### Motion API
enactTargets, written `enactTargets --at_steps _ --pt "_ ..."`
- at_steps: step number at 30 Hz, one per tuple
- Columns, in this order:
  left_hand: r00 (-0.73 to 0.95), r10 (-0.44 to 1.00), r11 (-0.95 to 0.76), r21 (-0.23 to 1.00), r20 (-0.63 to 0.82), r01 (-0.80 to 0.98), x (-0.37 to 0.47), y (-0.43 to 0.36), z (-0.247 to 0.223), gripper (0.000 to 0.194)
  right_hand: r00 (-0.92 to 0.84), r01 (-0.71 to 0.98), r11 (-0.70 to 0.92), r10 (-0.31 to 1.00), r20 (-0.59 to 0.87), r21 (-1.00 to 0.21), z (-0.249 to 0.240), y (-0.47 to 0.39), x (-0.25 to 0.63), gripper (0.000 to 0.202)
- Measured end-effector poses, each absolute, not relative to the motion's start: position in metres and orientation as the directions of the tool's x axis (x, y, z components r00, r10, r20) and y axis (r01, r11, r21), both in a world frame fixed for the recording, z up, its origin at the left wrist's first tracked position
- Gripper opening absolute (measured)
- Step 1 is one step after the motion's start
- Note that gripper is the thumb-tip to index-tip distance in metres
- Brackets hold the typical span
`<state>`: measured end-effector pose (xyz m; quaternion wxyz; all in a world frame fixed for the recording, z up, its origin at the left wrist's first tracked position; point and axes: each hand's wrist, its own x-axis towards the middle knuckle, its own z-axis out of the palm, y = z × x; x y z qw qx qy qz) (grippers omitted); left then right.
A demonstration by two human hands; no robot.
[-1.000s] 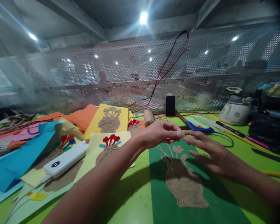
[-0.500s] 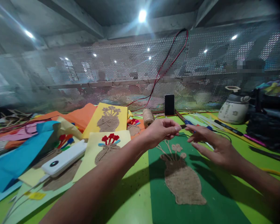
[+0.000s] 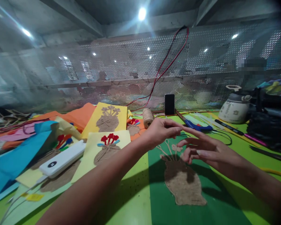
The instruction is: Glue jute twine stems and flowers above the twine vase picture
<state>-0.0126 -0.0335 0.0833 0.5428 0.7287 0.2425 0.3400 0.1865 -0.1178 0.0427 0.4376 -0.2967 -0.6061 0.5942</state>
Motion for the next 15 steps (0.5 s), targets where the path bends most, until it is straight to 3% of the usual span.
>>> enactTargets --at_steps 4,10,15 --pt "0.681 0.702 -0.201 0.975 0.210 -0.093 -0.0151 -0.0347 0.0860 0.012 -0.478 -0.184 0.090 0.862 0.169 -0.979 0.0413 -0.1211 0.1887 0.067" --pt "0.637 0.707 -0.490 0.862 0.307 0.129 -0.0116 -0.0331 0.0870 0.008 -0.492 -0.140 0.110 0.855 0.166 -0.984 0.0385 -0.1166 0.1869 0.070" --pt "0.587 0.755 -0.525 0.807 0.293 0.272 -0.0088 -0.0353 0.0853 0.012 -0.510 -0.084 0.153 0.842 0.175 -0.985 0.0380 -0.1146 0.1838 0.073"
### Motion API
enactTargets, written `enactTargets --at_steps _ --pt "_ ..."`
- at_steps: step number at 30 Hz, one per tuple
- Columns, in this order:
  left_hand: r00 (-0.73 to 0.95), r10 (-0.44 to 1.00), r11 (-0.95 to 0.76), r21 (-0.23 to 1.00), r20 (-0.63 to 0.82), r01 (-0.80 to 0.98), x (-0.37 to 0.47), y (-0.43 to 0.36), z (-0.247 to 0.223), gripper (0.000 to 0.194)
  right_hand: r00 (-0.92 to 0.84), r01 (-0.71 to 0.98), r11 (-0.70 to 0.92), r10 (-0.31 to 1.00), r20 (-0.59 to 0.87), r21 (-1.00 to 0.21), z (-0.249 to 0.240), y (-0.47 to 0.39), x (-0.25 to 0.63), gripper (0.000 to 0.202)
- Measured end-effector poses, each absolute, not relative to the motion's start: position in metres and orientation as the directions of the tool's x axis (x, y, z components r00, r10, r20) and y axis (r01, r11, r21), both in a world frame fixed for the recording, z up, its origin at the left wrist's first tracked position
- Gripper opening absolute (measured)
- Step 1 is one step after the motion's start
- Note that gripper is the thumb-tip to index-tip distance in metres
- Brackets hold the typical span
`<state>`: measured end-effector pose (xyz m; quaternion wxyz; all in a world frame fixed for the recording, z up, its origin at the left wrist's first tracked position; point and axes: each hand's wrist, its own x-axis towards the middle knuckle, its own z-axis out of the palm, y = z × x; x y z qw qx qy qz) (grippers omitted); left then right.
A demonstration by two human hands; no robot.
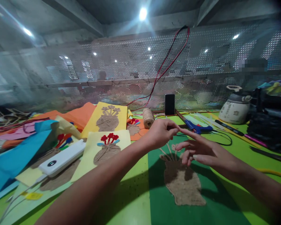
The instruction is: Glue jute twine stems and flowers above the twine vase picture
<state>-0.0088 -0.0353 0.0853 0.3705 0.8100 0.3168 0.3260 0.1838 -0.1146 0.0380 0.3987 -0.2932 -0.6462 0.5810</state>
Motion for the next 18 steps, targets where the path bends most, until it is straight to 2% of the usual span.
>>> enactTargets --at_steps 3,7,11,13,15,18 --pt "0.574 0.789 -0.420 0.873 0.217 0.248 -0.0078 -0.0371 0.0856 0.011 -0.507 -0.057 0.177 0.843 0.182 -0.982 0.0363 -0.1150 0.1836 0.074" --pt "0.554 0.824 -0.209 0.972 0.117 0.106 -0.0060 -0.0384 0.0863 0.005 -0.505 -0.001 0.216 0.843 0.187 -0.976 0.0334 -0.1145 0.1847 0.075" --pt "0.550 0.830 -0.164 0.982 0.087 0.092 -0.0061 -0.0360 0.0854 0.005 -0.497 0.064 0.257 0.846 0.192 -0.964 0.0342 -0.1157 0.1854 0.072" --pt "0.569 0.817 -0.233 0.957 0.096 0.174 -0.0076 -0.0346 0.0846 0.007 -0.496 0.089 0.245 0.851 0.170 -0.965 0.0353 -0.1171 0.1855 0.071" --pt "0.588 0.790 -0.402 0.871 0.175 0.282 -0.0094 -0.0348 0.0844 0.010 -0.498 0.088 0.218 0.855 0.147 -0.972 0.0356 -0.1179 0.1860 0.073" --pt "0.622 0.674 -0.708 0.589 0.399 0.389 -0.0114 -0.0384 0.0858 0.016 -0.505 0.044 0.195 0.850 0.146 -0.980 0.0346 -0.1173 0.1884 0.075"
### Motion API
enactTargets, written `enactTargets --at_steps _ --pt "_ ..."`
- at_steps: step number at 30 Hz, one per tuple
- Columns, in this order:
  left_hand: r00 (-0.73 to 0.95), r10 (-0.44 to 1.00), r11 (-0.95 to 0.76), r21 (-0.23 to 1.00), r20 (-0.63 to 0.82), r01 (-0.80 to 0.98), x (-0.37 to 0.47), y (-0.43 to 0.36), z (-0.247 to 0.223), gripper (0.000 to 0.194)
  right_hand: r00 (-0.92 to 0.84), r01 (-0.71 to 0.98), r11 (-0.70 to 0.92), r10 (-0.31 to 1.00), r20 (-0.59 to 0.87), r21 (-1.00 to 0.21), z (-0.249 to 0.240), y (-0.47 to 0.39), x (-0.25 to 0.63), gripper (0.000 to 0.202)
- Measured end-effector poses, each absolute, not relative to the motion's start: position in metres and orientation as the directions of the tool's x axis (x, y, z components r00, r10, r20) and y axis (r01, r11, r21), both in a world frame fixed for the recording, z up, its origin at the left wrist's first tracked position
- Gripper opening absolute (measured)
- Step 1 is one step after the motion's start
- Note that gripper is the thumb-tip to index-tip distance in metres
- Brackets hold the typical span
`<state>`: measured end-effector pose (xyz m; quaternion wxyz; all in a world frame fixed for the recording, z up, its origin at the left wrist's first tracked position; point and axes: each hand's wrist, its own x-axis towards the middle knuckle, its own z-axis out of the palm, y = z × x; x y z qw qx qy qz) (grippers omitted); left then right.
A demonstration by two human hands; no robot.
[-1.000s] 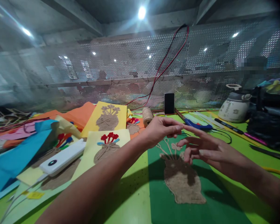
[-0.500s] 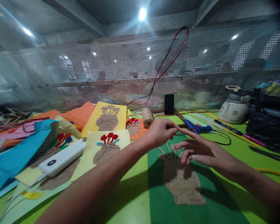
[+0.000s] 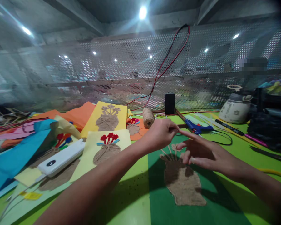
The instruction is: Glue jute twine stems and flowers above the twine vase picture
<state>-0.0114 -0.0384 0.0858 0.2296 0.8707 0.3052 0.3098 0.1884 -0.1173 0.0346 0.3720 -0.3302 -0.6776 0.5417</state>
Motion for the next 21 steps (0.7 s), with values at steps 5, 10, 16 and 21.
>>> enactTargets --at_steps 5,10,16,21 --pt "0.655 0.612 -0.762 0.554 0.444 0.335 -0.013 -0.040 0.089 0.019 -0.487 -0.006 0.214 0.853 0.190 -0.977 0.036 -0.118 0.193 0.066" --pt "0.714 0.672 -0.345 0.936 0.195 0.068 -0.019 -0.035 0.093 0.016 -0.497 -0.038 0.229 0.840 0.217 -0.973 0.042 -0.123 0.193 0.064" --pt "0.761 0.642 -0.076 0.995 0.098 -0.065 -0.021 -0.036 0.093 0.016 -0.496 -0.070 0.262 0.828 0.262 -0.962 0.040 -0.122 0.196 0.058" --pt "0.742 0.668 -0.045 0.998 0.057 -0.037 -0.016 -0.033 0.085 0.016 -0.537 -0.114 0.295 0.785 0.309 -0.949 0.043 -0.127 0.198 0.041"
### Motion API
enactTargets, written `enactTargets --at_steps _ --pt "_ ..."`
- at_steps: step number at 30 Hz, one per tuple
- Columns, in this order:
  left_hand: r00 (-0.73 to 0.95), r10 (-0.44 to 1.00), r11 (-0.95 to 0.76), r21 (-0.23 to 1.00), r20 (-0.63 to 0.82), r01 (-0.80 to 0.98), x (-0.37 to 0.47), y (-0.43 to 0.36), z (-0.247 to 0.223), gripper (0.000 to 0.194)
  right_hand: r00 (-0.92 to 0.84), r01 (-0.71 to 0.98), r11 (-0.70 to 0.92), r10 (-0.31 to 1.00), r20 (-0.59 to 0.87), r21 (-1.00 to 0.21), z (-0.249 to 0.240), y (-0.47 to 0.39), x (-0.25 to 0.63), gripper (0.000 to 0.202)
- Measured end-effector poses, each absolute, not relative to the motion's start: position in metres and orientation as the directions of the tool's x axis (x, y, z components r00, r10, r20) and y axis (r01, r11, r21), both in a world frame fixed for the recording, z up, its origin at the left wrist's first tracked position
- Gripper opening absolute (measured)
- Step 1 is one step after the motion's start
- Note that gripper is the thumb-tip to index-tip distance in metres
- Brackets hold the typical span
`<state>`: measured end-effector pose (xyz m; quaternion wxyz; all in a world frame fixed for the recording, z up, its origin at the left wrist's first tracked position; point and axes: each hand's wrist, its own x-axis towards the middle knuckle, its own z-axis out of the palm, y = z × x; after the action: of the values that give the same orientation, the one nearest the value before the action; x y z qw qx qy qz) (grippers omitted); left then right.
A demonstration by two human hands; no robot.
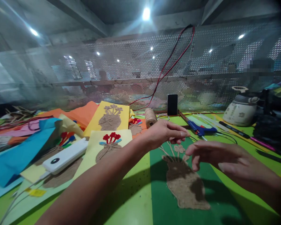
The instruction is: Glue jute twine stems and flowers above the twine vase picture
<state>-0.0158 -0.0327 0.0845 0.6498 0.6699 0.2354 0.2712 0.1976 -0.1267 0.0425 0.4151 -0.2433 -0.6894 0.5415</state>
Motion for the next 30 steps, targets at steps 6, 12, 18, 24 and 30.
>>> enactTargets --at_steps 6,12,18,24,30 --pt "0.751 0.660 -0.088 0.994 0.016 0.056 -0.014 -0.036 0.083 0.010 -0.415 -0.125 0.203 0.878 0.237 -0.971 0.046 -0.125 0.197 0.032" --pt "0.746 0.662 -0.164 0.985 0.067 0.057 -0.012 -0.043 0.090 0.015 -0.390 -0.162 0.130 0.902 0.184 -0.978 0.046 -0.119 0.197 0.044" --pt "0.708 0.698 -0.287 0.949 0.113 0.131 -0.013 -0.037 0.087 0.014 -0.410 -0.169 0.100 0.898 0.162 -0.981 0.047 -0.121 0.193 0.044" --pt "0.719 0.681 -0.419 0.877 0.134 0.234 -0.016 -0.033 0.089 0.018 -0.450 -0.200 0.061 0.881 0.147 -0.978 0.047 -0.123 0.193 0.047" --pt "0.710 0.629 -0.775 0.334 0.316 0.537 -0.015 -0.041 0.083 0.016 -0.404 -0.056 0.127 0.904 0.138 -0.990 0.040 -0.123 0.190 0.052"
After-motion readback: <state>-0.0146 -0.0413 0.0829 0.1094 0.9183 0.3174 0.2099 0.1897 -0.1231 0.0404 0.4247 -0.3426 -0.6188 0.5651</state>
